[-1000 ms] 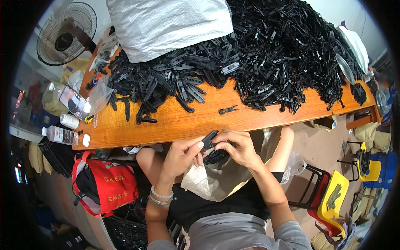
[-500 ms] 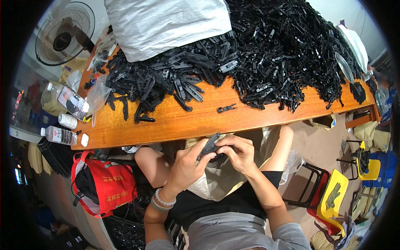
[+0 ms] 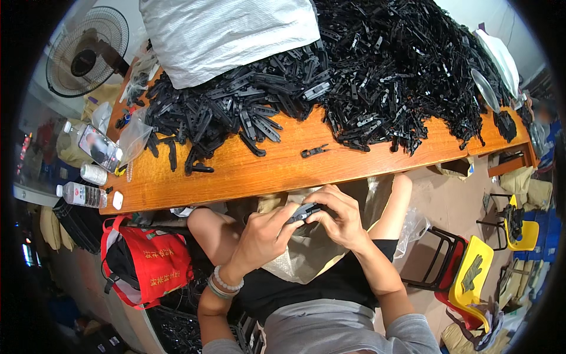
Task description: The person sorts small black metal parts by hand, picking them from a pile on a table and placing them into a bag.
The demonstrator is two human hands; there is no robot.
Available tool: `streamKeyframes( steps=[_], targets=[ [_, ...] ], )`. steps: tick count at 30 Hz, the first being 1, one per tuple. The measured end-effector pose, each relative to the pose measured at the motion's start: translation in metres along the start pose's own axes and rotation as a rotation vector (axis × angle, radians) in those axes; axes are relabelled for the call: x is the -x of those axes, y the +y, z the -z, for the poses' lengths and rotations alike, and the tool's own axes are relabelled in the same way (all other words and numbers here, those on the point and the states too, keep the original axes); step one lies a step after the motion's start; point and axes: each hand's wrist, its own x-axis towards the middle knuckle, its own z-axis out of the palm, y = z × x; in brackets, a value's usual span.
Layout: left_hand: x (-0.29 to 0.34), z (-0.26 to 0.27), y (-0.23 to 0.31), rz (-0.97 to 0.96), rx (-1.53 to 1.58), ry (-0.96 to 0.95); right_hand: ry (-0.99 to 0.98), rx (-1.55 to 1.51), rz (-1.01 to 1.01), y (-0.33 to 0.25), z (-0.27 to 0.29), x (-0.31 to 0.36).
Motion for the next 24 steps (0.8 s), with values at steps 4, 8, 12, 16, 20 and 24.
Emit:
streamKeyframes(
  steps=[4, 8, 12, 16, 20, 24],
  targets=[
    [-0.003, -0.004, -0.002, -0.003, 0.045, 0.024, -0.012, 0.003, -0.04, 0.004, 0.001, 0.004],
    [-0.003, -0.005, -0.004, 0.015, 0.046, 0.012, -0.012, -0.058, -0.078, 0.004, 0.002, 0.003],
    [-0.008, 0.002, -0.003, 0.12, 0.151, -0.126, -0.186, -0.115, -0.251, 0.003, 0.016, -0.001],
    [-0.011, 0.001, -0.053, 0.229, 0.161, 0.176, -0.251, -0.045, -0.178, 0.019, 0.035, -0.019],
    [-0.05, 0.017, -0.096, 0.47, -0.08, 0.477, 0.004, 0.483, 0.004, 0.038, 0.025, -0.053],
    [-0.059, 0.021, -0.112, 0.575, -0.181, 0.395, -0.012, 0.87, 0.053, 0.05, 0.014, -0.059]
  ],
)
